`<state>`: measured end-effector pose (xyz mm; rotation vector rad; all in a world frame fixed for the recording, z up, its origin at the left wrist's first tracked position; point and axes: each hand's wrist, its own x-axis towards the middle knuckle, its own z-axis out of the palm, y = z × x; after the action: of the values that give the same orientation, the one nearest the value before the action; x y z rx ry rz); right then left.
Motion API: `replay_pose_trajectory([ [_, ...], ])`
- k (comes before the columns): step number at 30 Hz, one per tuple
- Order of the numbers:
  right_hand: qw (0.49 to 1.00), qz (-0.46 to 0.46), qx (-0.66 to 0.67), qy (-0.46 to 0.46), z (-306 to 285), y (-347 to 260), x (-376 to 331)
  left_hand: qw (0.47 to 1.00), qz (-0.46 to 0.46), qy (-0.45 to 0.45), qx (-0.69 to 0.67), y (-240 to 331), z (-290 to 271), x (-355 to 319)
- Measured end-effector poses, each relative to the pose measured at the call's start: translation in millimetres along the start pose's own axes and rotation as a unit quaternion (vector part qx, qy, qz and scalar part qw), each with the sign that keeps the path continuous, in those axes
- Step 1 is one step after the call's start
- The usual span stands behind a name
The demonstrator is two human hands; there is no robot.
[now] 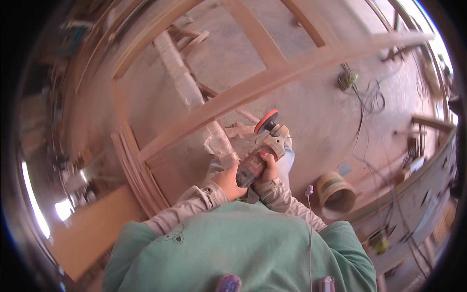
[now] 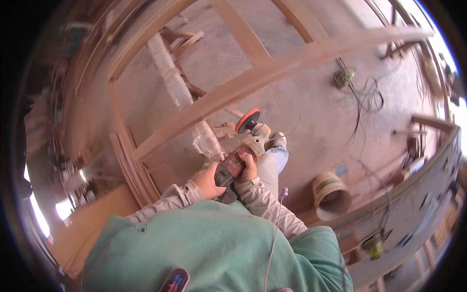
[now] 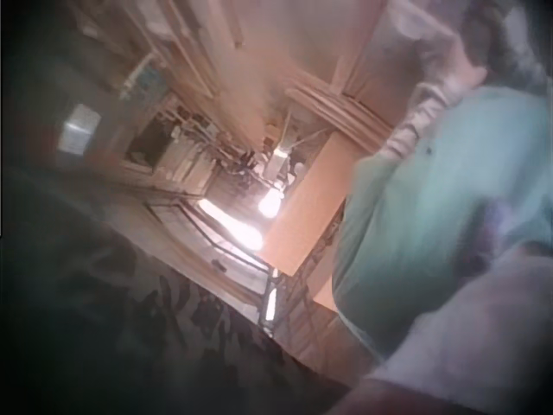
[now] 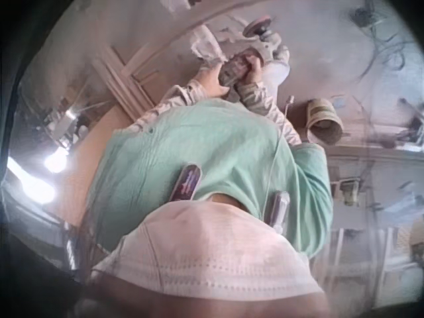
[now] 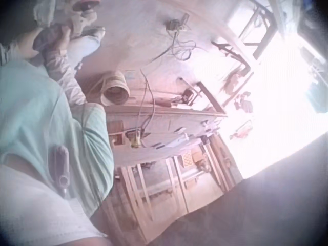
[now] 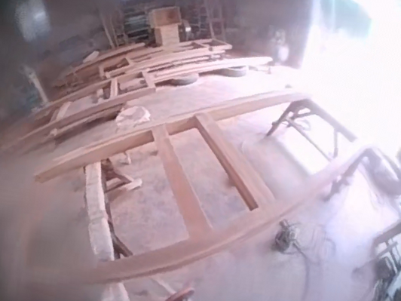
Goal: The person uses an orbital sander to smooth the surfaces of a large wooden frame structure. They move the sander along vertical and horizontal beams, adjusting their position to reach different sections of the frame.
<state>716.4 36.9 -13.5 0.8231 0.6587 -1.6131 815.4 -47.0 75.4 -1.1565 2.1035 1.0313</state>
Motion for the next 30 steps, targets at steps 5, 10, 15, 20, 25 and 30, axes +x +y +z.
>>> replay_pose_trajectory([
  [5,0.995,-0.066,0.069,-0.003,-15.5,69.4,38.1,0.995,0.059,-0.075,0.042,-72.4,-11.1,25.7],
  [10,0.989,-0.098,0.114,-0.007,-22.3,119.1,68.7,0.990,0.072,-0.098,0.074,-115.2,-14.0,42.2],
  [15,0.979,-0.109,0.163,-0.053,-32.6,139.2,117.8,0.990,0.080,-0.076,0.089,-129.4,-12.4,64.3],
  [20,0.971,-0.162,0.161,-0.073,-24.0,135.2,139.1,0.991,0.074,-0.050,0.101,-147.8,-7.2,87.9],
  [25,0.964,-0.156,0.192,-0.098,-31.3,143.3,160.0,0.981,0.086,-0.041,0.170,-153.6,-4.9,101.0],
  [30,0.954,-0.164,0.221,-0.114,-34.3,132.4,174.6,0.982,0.097,-0.034,0.157,-139.5,1.1,115.6],
])
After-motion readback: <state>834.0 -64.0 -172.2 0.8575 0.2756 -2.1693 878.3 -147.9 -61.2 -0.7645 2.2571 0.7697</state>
